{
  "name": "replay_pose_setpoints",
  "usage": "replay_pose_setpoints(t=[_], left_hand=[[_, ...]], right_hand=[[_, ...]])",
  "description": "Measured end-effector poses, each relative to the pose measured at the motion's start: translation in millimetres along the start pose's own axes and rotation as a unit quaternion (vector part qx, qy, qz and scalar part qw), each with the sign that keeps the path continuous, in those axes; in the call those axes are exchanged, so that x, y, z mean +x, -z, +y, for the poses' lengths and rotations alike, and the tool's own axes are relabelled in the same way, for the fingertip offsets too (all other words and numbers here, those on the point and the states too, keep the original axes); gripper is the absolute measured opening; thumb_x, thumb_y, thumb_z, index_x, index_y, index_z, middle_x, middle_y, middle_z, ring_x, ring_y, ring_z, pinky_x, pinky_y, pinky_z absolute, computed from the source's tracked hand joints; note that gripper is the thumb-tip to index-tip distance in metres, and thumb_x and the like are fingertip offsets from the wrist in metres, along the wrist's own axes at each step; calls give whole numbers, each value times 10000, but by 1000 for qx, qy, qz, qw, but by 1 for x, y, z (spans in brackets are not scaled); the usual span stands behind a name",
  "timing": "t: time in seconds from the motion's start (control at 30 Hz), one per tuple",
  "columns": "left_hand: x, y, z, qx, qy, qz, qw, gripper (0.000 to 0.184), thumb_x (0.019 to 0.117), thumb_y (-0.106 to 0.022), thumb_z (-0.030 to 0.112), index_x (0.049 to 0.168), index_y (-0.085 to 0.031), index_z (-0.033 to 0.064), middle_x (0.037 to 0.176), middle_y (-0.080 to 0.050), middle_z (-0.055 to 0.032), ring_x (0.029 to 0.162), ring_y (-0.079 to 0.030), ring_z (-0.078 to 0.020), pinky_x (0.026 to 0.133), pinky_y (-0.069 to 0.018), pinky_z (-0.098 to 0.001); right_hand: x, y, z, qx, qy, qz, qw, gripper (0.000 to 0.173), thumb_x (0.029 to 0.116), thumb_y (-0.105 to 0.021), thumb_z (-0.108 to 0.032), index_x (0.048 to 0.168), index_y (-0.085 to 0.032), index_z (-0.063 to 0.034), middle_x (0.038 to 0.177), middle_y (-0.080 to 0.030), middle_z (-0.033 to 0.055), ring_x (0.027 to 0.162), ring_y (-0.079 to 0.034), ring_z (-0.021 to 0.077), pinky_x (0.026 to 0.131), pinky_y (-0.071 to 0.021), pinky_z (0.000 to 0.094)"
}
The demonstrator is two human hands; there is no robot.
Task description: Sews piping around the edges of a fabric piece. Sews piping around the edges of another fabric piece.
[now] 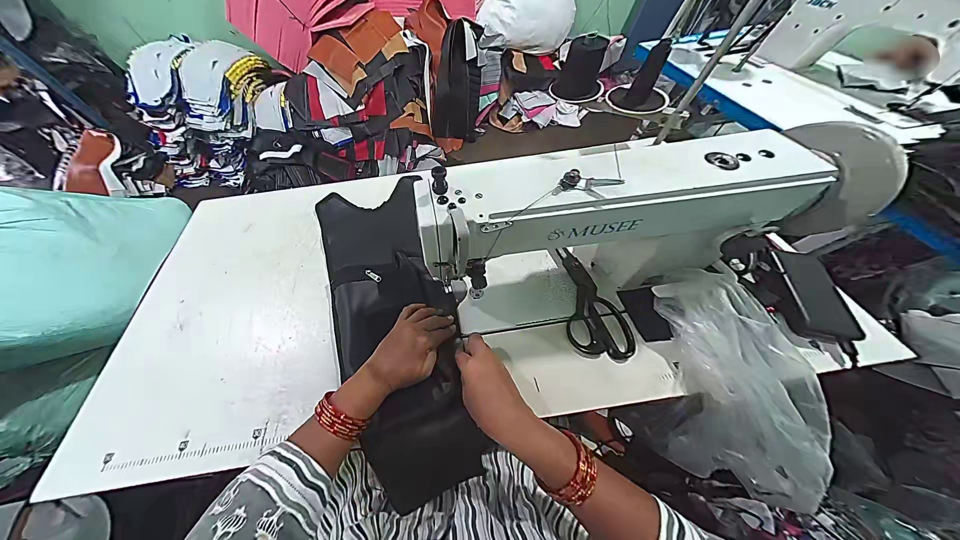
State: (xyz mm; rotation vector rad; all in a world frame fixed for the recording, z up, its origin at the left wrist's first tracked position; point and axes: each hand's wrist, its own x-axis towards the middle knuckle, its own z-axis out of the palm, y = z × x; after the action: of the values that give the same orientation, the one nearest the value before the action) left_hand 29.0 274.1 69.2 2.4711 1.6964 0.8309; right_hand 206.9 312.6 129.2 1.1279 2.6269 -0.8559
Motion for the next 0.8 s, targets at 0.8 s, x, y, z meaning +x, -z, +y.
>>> replay_pose_setpoints(t=[0.8], left_hand=[[43,6,-56,-38,42,2,998,328,877,-476,30,999,-776,-18,1078,-760,-182,1117,-707,-366,1087,-438,-595]], right_hand=[[68,33,0,4,-15,3,1000,410,1023,-413,47,1408,-554,65,1398,-523,284,1311,-534,371,1099,-441,423]])
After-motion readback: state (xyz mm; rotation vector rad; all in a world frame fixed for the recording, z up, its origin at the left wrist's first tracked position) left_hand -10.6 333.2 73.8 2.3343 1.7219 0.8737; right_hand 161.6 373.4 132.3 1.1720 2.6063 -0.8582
